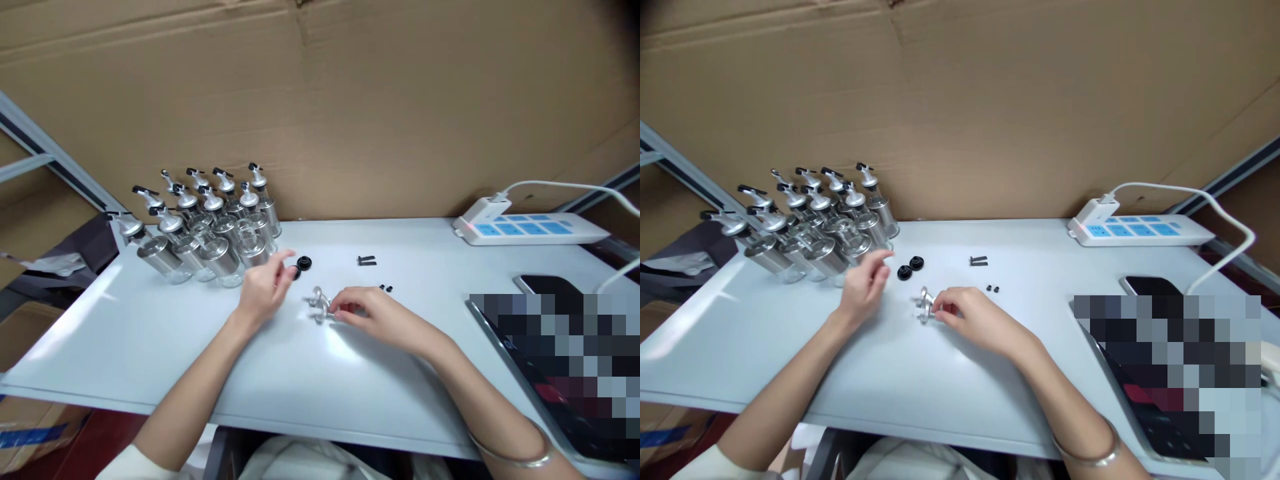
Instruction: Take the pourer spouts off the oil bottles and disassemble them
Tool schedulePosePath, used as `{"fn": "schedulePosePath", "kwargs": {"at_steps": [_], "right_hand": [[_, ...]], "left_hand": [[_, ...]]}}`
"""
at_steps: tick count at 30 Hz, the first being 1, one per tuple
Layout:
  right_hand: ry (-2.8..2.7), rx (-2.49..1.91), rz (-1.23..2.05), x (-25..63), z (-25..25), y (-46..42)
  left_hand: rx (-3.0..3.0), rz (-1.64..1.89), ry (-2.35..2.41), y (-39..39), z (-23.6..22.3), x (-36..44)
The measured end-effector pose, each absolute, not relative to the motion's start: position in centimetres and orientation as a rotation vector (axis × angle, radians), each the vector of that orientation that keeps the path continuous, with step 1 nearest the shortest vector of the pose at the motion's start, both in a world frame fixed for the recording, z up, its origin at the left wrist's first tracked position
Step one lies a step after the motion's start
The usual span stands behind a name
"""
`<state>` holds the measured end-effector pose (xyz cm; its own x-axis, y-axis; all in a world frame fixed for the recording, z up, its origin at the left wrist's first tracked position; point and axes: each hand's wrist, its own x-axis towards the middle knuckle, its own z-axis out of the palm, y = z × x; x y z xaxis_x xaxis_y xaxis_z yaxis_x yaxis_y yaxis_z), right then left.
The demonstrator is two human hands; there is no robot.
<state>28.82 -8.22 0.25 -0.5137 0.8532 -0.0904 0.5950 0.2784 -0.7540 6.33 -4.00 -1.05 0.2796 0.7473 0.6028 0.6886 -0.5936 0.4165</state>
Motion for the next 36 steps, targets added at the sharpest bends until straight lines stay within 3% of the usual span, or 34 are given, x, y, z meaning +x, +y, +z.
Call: {"fn": "schedulePosePath", "kwargs": {"at_steps": [4,6,12,20,36], "right_hand": [[-2.169,-1.339,1.085,28.7,0.7,-8.2],[-2.160,-1.346,1.063,28.7,0.9,-8.3],[-2.175,-1.377,0.978,28.5,1.2,-8.4],[-2.197,-1.416,0.901,28.5,1.2,-8.4],[-2.229,-1.469,0.794,28.5,0.6,-8.3]], "left_hand": [[1.952,2.402,1.437,-1.5,0.6,2.6],[1.736,2.674,1.498,-0.2,1.2,0.2],[1.673,2.360,1.580,1.5,1.1,-5.2],[1.726,2.022,1.743,2.5,-0.5,-6.4],[1.854,1.870,2.073,2.7,-0.9,-5.7]]}}
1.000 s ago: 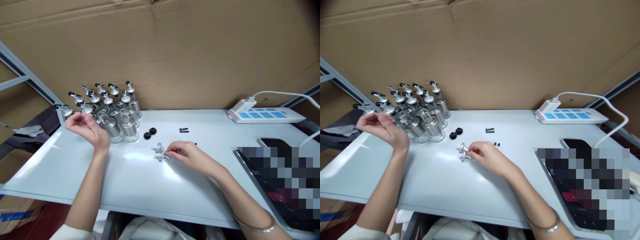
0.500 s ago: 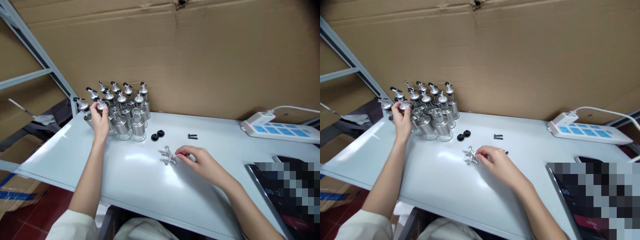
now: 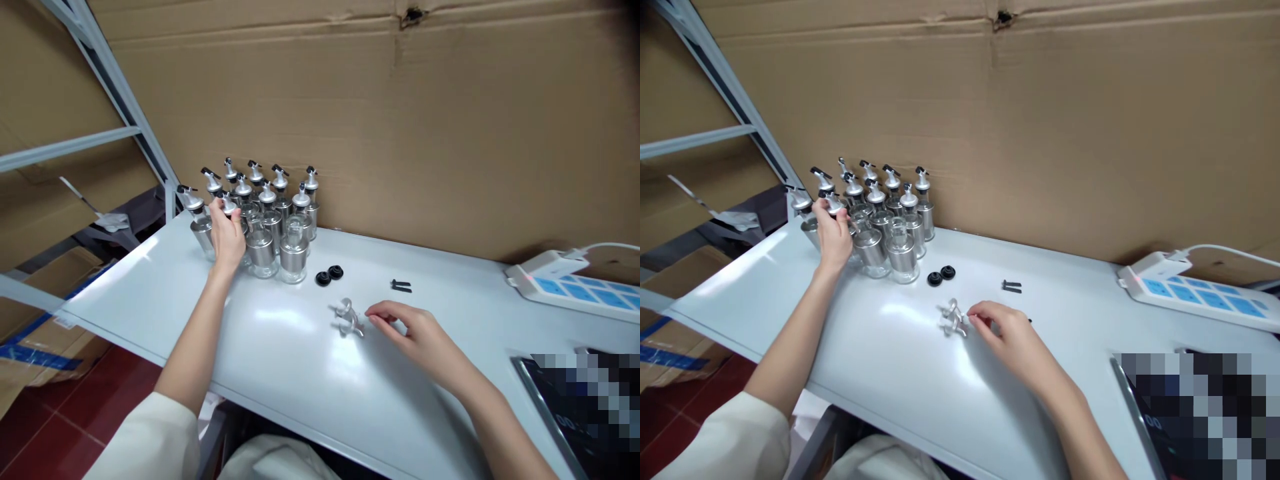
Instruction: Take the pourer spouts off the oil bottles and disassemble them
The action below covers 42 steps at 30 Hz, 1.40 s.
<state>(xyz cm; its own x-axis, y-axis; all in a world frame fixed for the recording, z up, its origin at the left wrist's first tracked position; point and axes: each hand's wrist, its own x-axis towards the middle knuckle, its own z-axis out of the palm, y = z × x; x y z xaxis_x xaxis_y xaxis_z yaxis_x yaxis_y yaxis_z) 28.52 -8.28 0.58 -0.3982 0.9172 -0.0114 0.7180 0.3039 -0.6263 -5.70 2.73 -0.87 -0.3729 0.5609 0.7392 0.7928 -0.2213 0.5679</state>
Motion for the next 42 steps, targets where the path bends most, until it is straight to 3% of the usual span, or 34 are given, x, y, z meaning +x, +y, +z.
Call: {"fn": "schedulePosePath", "kwargs": {"at_steps": [27,42], "right_hand": [[-2.321,-1.467,0.617,28.4,-0.1,-8.2],[-2.369,-1.470,0.727,28.1,0.1,-8.4]], "left_hand": [[-1.409,-1.645,-1.869,2.7,-0.4,-4.5],[-1.305,-1.676,-1.803,2.7,-0.2,-4.3]]}}
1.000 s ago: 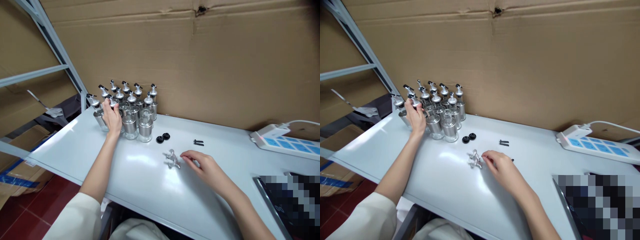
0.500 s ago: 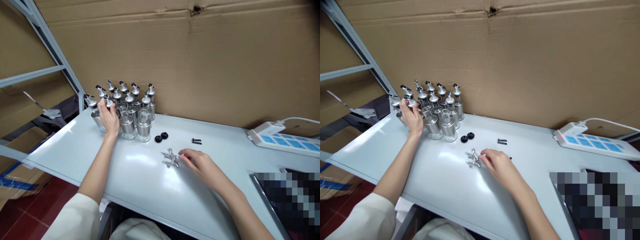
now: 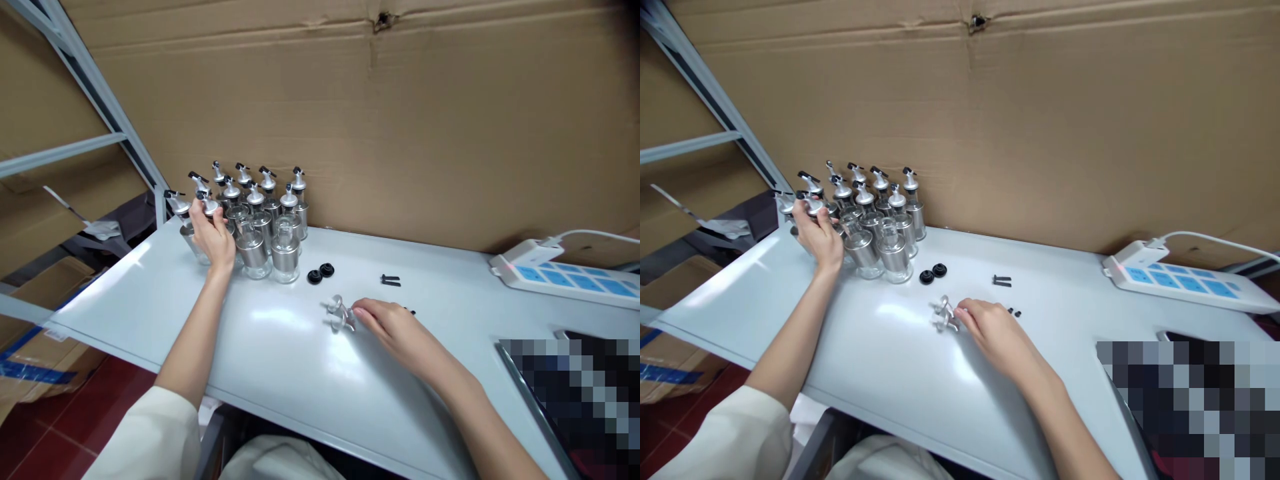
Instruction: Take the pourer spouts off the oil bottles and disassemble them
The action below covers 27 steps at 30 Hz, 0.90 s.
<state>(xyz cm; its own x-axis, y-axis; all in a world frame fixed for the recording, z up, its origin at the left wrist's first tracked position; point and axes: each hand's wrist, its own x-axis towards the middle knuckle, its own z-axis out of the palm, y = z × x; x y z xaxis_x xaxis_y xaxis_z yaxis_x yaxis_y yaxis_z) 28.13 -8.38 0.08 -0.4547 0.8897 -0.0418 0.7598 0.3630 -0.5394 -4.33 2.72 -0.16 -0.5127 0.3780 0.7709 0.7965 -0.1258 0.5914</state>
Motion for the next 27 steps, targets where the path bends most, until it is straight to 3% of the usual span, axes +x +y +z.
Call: {"fn": "schedulePosePath", "kwargs": {"at_steps": [19,27], "right_hand": [[-2.337,-1.487,0.755,28.2,-0.1,-8.3],[-2.318,-1.477,0.656,28.2,0.0,-8.3]], "left_hand": [[-1.381,-1.815,-1.727,3.0,-0.3,-4.7],[-1.219,-1.945,-1.404,1.1,0.9,-3.6]]}}
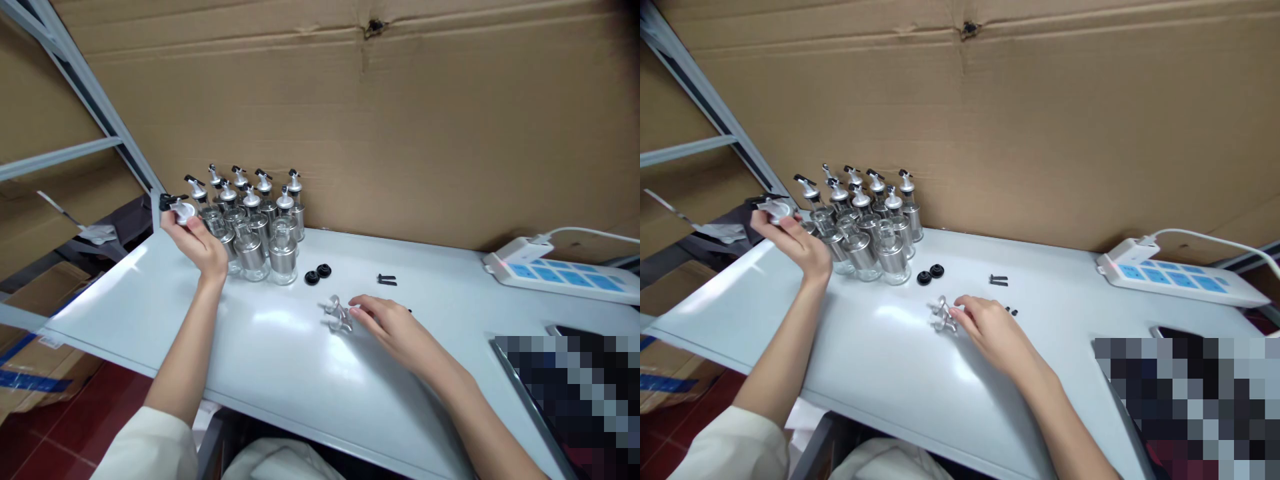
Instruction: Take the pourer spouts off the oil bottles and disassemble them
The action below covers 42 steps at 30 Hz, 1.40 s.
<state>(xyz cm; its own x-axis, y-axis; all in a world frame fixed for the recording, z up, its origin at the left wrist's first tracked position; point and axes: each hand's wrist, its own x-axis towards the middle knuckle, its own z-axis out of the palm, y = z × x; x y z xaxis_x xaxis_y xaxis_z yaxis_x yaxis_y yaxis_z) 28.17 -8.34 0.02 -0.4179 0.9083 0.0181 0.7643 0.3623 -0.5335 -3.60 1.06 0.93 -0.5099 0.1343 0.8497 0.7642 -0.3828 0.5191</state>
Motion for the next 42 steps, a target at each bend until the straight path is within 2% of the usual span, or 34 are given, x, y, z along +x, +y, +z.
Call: {"fn": "schedulePosePath", "kwargs": {"at_steps": [3,7,12,15,20,30,33,38,42], "right_hand": [[-2.283,-1.355,0.530,28.4,0.0,-8.3],[-2.146,-1.139,0.318,28.8,0.0,-8.4],[-2.075,-0.938,0.096,29.2,0.5,-8.6],[-2.103,-0.868,0.014,29.2,0.5,-8.4],[-2.184,-0.858,0.028,28.8,0.3,-8.3],[-2.251,-0.890,-0.054,27.7,-0.3,-8.5],[-2.239,-0.892,0.042,27.7,-0.3,-8.6],[-1.822,-1.023,0.497,28.4,0.2,-8.8],[-1.630,-1.248,0.451,30.1,0.7,-7.7]], "left_hand": [[-1.454,-1.961,-1.276,-0.9,0.3,0.0],[-2.158,-1.999,-1.251,-5.1,-1.6,6.7],[-3.183,-2.299,-1.623,-10.0,-2.2,11.5],[-3.379,-2.365,-1.795,-10.8,-1.6,11.8],[-3.568,-2.336,-1.595,-9.9,-2.0,11.2],[-3.657,-1.881,-1.811,-9.8,-1.7,11.4],[-3.642,-1.812,-1.809,-9.8,-1.7,11.4],[-3.697,-1.172,-1.315,-10.1,-2.0,11.2],[-3.601,-1.036,-0.913,-10.4,-2.9,11.2]]}}
